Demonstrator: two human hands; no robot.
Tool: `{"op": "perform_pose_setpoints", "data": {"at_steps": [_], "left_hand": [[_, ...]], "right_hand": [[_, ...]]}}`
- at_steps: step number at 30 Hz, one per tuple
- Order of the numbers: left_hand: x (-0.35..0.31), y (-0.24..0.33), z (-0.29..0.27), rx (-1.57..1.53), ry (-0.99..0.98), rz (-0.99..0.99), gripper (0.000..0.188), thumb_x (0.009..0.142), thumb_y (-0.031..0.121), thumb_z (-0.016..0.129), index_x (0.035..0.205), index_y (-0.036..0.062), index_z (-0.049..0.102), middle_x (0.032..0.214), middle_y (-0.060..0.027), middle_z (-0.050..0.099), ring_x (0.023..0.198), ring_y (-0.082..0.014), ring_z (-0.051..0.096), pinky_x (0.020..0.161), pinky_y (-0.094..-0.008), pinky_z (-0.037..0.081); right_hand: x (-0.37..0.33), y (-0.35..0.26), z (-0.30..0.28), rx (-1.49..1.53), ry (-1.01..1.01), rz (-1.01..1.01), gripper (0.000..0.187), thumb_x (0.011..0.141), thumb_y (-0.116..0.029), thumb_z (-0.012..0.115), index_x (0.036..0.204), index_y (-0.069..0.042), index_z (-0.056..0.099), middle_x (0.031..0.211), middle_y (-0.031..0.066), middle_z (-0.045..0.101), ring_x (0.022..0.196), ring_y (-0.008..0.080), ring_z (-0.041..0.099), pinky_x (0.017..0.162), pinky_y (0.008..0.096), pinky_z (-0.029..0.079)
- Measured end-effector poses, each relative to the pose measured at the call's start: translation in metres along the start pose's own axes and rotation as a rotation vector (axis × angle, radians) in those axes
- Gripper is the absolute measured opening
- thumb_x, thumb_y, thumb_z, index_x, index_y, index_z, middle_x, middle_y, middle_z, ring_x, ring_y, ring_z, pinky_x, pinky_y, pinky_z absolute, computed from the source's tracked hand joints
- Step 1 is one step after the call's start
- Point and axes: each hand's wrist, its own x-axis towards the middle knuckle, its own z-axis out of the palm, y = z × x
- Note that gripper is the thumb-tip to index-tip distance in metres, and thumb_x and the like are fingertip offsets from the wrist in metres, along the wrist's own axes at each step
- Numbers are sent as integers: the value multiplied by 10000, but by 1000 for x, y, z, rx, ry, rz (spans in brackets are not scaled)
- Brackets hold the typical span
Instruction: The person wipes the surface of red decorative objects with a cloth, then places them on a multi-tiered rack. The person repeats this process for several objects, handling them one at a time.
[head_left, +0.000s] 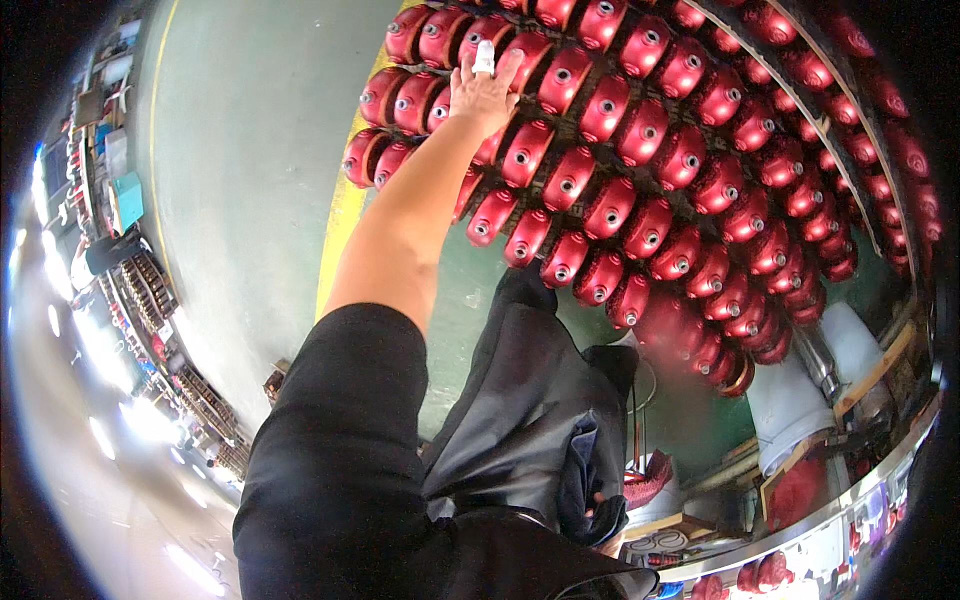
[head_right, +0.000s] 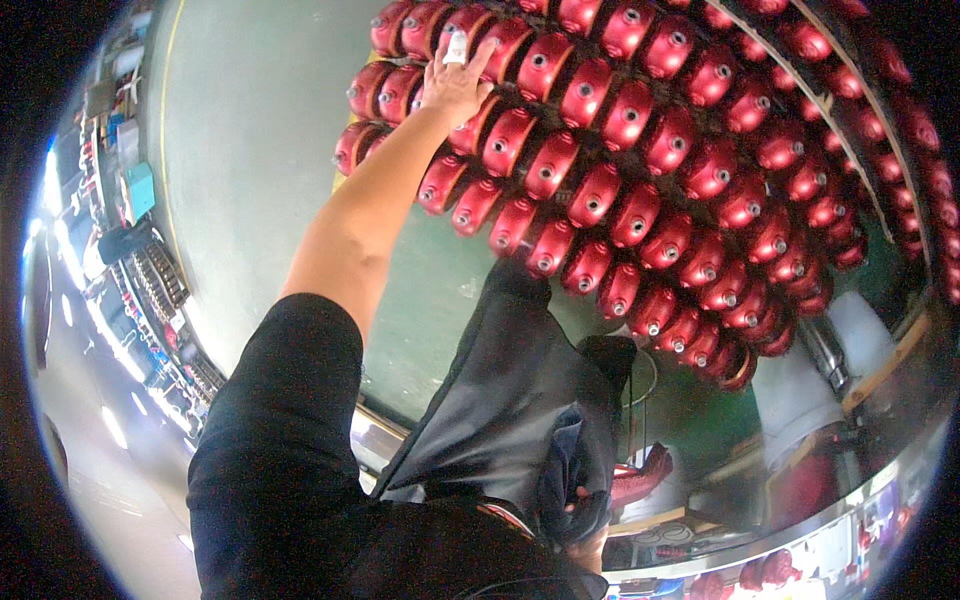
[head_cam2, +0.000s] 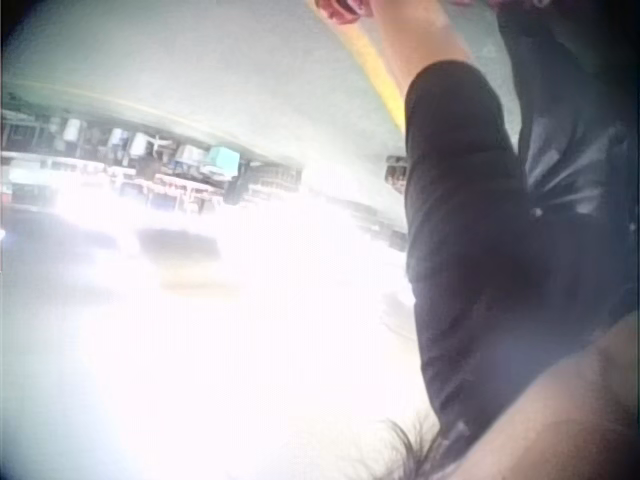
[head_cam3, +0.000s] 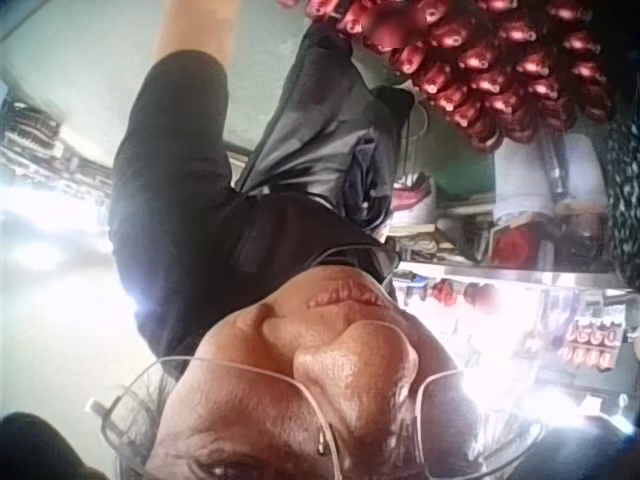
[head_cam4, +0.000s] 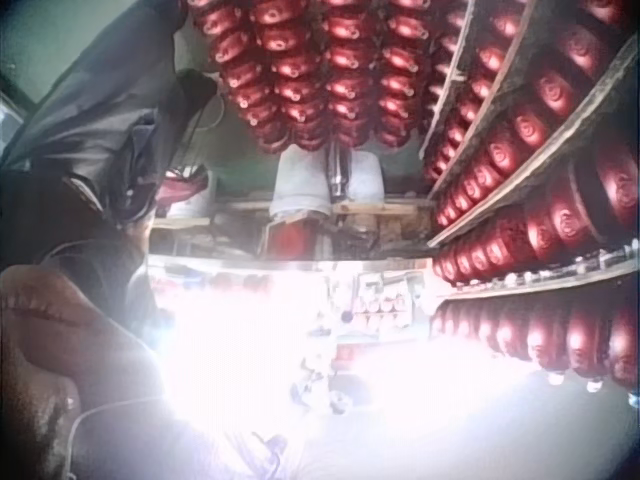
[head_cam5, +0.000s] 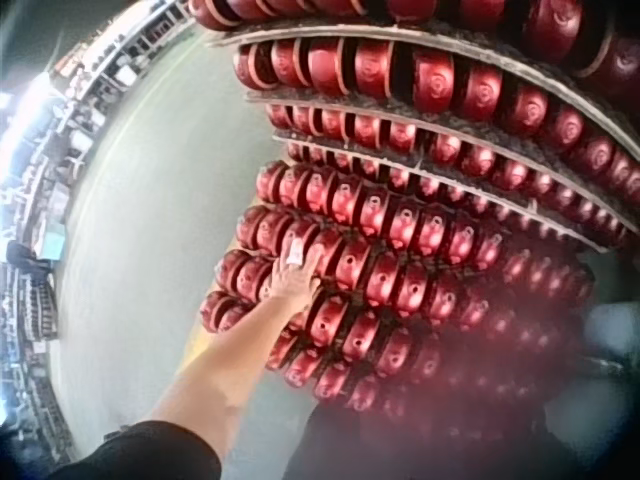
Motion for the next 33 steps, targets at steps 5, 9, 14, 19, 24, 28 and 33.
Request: {"op": "perform_pose_setpoints", "data": {"at_steps": [5, 9, 14, 19, 24, 28, 33], "left_hand": [[8, 52, 9, 21, -32, 33, 709, 943, 412, 523, 1533, 375, 132, 1602, -171, 91, 1453, -447, 111, 1162, -573, 152], [-1, 109, 20, 36, -98, 272, 736, 947, 437, 529, 1532, 401, 83, 1601, -173, 92, 1459, -448, 52, 1168, -595, 118], [-10, 138, 23, 53, -52, 169, 734, 933, 386, 551, 1531, 386, 126, 1597, -176, 103, 1448, -472, 84, 1149, -618, 144], [-33, 217, 25, 53, -6, 434, 731, 935, 405, 559, 1528, 388, 132, 1589, -183, 100, 1434, -476, 121, 1153, -623, 151], [-43, 275, 35, 28, -199, 308, 736, 908, 377, 590, 1527, 330, 194, 1599, -160, 117, 1445, -483, 89, 1128, -651, 145], [-58, 318, 38, 4, -70, 415, 734, 898, 366, 596, 1522, 327, 212, 1600, -179, 95, 1442, -492, 94, 1127, -654, 135], [-73, 410, 49, -10, -169, 557, 709, 925, 361, 555, 1527, 355, 182, 1616, -138, 55, 1449, -474, 96, 1128, -649, 149]], "right_hand": [[-1, 17, 8, 171, 40, 62, 369, 868, -185, 658, 1182, -38, 533, 1047, 63, 591, 933, 197, 574, 839, 314, 477], [-2, 18, 7, 802, 44, 382, 323, 898, -181, 639, 1169, -27, 555, 1007, 52, 582, 874, 171, 558, 781, 290, 488], [-3, 25, 0, 1158, 77, 528, 363, 911, -103, 630, 1247, -17, 524, 1080, 52, 589, 944, 166, 567, 843, 290, 503], [-2, 45, -6, 1427, -115, 458, 339, 938, -304, 608, 1199, -88, 593, 1144, 139, 632, 817, 276, 643, 714, 373, 610], [-10, 52, -16, 1493, 91, 584, 349, 932, -307, 610, 1181, -63, 610, 1150, 160, 640, 814, 299, 671, 677, 393, 620], [-6, 52, -24, 1564, -1, 509, 376, 936, -319, 603, 1100, 18, 633, 966, 164, 690, 766, 277, 689, 687, 372, 620], [-9, 68, -37, 1617, -42, 537, 465, 939, -361, 576, 1176, 38, 587, 880, 191, 685, 764, 278, 686, 712, 377, 601]]}}
